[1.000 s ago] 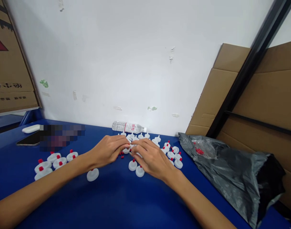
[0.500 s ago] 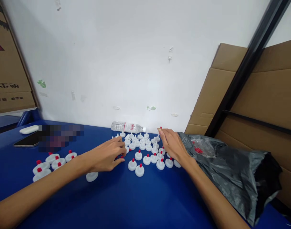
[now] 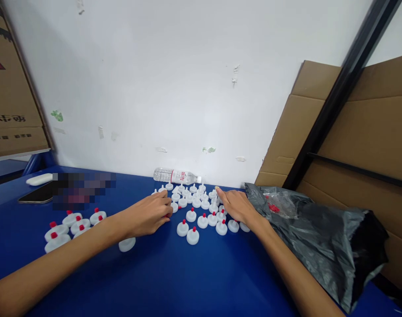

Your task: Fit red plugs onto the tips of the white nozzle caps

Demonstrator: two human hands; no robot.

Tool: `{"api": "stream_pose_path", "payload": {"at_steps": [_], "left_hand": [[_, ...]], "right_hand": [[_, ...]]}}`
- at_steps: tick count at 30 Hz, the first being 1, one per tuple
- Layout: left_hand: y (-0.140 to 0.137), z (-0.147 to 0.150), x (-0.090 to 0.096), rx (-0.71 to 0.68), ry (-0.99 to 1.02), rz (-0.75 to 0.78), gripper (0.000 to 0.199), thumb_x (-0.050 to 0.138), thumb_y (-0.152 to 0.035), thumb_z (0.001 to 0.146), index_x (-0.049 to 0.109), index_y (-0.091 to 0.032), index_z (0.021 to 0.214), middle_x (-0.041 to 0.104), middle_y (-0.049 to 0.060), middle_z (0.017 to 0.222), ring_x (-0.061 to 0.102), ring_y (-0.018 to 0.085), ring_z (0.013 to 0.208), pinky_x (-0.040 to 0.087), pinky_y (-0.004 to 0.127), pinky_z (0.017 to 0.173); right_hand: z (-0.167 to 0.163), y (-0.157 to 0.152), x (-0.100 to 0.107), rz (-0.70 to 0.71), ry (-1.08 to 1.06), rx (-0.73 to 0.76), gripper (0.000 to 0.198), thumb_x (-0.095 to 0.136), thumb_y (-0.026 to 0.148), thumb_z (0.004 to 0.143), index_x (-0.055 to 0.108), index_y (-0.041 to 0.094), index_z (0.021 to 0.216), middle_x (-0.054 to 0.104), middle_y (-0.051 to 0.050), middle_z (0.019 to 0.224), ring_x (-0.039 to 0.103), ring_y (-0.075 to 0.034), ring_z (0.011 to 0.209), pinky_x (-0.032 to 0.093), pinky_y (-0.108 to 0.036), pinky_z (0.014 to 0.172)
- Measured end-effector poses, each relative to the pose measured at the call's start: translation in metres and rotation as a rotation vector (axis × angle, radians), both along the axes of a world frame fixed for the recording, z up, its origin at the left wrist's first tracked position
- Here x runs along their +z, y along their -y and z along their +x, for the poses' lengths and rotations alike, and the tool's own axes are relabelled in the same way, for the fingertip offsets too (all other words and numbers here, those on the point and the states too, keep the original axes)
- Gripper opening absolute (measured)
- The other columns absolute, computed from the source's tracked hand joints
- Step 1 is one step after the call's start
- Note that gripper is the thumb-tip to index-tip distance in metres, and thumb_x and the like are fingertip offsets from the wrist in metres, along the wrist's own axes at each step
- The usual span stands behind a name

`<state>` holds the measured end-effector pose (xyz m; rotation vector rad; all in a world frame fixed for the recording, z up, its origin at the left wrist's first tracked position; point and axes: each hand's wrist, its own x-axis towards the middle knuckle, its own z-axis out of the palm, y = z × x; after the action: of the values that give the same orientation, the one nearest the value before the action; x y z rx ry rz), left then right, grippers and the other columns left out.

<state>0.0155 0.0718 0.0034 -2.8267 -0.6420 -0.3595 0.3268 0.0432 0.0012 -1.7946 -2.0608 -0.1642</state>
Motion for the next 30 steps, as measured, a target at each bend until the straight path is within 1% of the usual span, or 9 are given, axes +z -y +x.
{"api": "stream_pose_path", "payload": {"at_steps": [4, 7, 11, 16, 21, 23, 25, 28, 30], "left_hand": [[0.001, 0.000, 0.000, -0.006, 0.005, 0.001, 0.011, 0.065, -0.015, 0.085, 0.065, -0.018, 0.074, 0.061, 0.007, 0.076, 0.053, 0.024, 0.085, 0.041, 0.034, 0.073], [0.004, -0.001, 0.004, 0.011, 0.000, 0.003, 0.006, 0.067, -0.018, 0.084, 0.066, -0.017, 0.078, 0.062, 0.007, 0.078, 0.053, 0.025, 0.086, 0.042, 0.035, 0.076], [0.004, -0.002, 0.007, 0.041, -0.003, -0.006, 0.008, 0.068, -0.018, 0.083, 0.065, -0.017, 0.075, 0.061, 0.007, 0.077, 0.054, 0.025, 0.086, 0.042, 0.036, 0.078], [0.000, -0.002, 0.002, 0.026, -0.009, -0.020, 0.010, 0.064, -0.012, 0.083, 0.065, -0.017, 0.075, 0.062, 0.006, 0.074, 0.053, 0.023, 0.084, 0.041, 0.034, 0.074], [-0.001, -0.003, 0.003, 0.003, -0.003, 0.003, 0.011, 0.061, -0.011, 0.087, 0.062, -0.017, 0.078, 0.062, 0.006, 0.078, 0.054, 0.022, 0.084, 0.041, 0.032, 0.073], [0.000, -0.003, 0.007, 0.010, 0.032, 0.023, 0.012, 0.056, -0.015, 0.092, 0.061, -0.016, 0.082, 0.062, 0.006, 0.078, 0.054, 0.022, 0.082, 0.041, 0.032, 0.075], [0.001, -0.002, 0.013, 0.044, 0.072, 0.044, 0.014, 0.049, -0.018, 0.097, 0.059, -0.016, 0.086, 0.061, 0.005, 0.076, 0.055, 0.020, 0.077, 0.041, 0.031, 0.071], [0.001, 0.000, 0.018, 0.077, 0.103, 0.062, 0.016, 0.044, -0.016, 0.099, 0.058, -0.016, 0.091, 0.061, 0.004, 0.077, 0.054, 0.018, 0.069, 0.038, 0.029, 0.063], [0.000, 0.001, 0.017, 0.059, 0.129, 0.087, 0.015, 0.045, -0.016, 0.099, 0.059, -0.016, 0.095, 0.063, 0.005, 0.082, 0.055, 0.017, 0.071, 0.038, 0.028, 0.063]], "right_hand": [[-0.001, 0.001, 0.003, -0.062, 0.032, -0.005, 0.072, 0.012, 0.056, 0.101, 0.072, 0.019, 0.090, 0.073, -0.011, 0.082, 0.069, -0.029, 0.089, 0.046, -0.037, 0.082], [-0.002, 0.002, 0.009, -0.003, 0.018, 0.008, 0.067, 0.012, 0.053, 0.103, 0.069, 0.018, 0.102, 0.073, -0.011, 0.094, 0.067, -0.028, 0.093, 0.046, -0.038, 0.083], [0.003, -0.007, 0.009, -0.010, 0.018, 0.056, 0.063, 0.012, 0.050, 0.103, 0.067, 0.019, 0.102, 0.072, -0.011, 0.106, 0.063, -0.028, 0.109, 0.044, -0.039, 0.093], [0.009, -0.029, -0.003, -0.072, 0.046, 0.072, 0.063, 0.016, 0.053, 0.102, 0.068, 0.018, 0.096, 0.073, -0.011, 0.097, 0.066, -0.028, 0.104, 0.047, -0.039, 0.091], [0.005, -0.030, -0.004, -0.066, 0.053, 0.101, 0.064, 0.015, 0.055, 0.102, 0.066, 0.020, 0.082, 0.072, -0.007, 0.080, 0.068, -0.024, 0.084, 0.050, -0.033, 0.079], [0.003, -0.025, 0.002, -0.040, 0.054, 0.093, 0.064, 0.015, 0.054, 0.102, 0.065, 0.020, 0.080, 0.071, -0.007, 0.079, 0.068, -0.024, 0.081, 0.049, -0.035, 0.079], [0.002, -0.019, 0.008, 0.027, 0.045, 0.077, 0.061, 0.018, 0.052, 0.103, 0.066, 0.020, 0.087, 0.072, -0.009, 0.086, 0.067, -0.026, 0.087, 0.048, -0.038, 0.083], [-0.001, -0.011, 0.013, 0.219, 0.020, 0.111, 0.045, 0.036, 0.053, 0.100, 0.066, 0.019, 0.103, 0.071, -0.011, 0.102, 0.066, -0.028, 0.097, 0.049, -0.041, 0.087], [-0.007, -0.005, 0.015, 0.325, 0.025, 0.181, 0.036, 0.051, 0.052, 0.095, 0.065, 0.019, 0.104, 0.070, -0.011, 0.104, 0.066, -0.027, 0.095, 0.052, -0.039, 0.082]]}}
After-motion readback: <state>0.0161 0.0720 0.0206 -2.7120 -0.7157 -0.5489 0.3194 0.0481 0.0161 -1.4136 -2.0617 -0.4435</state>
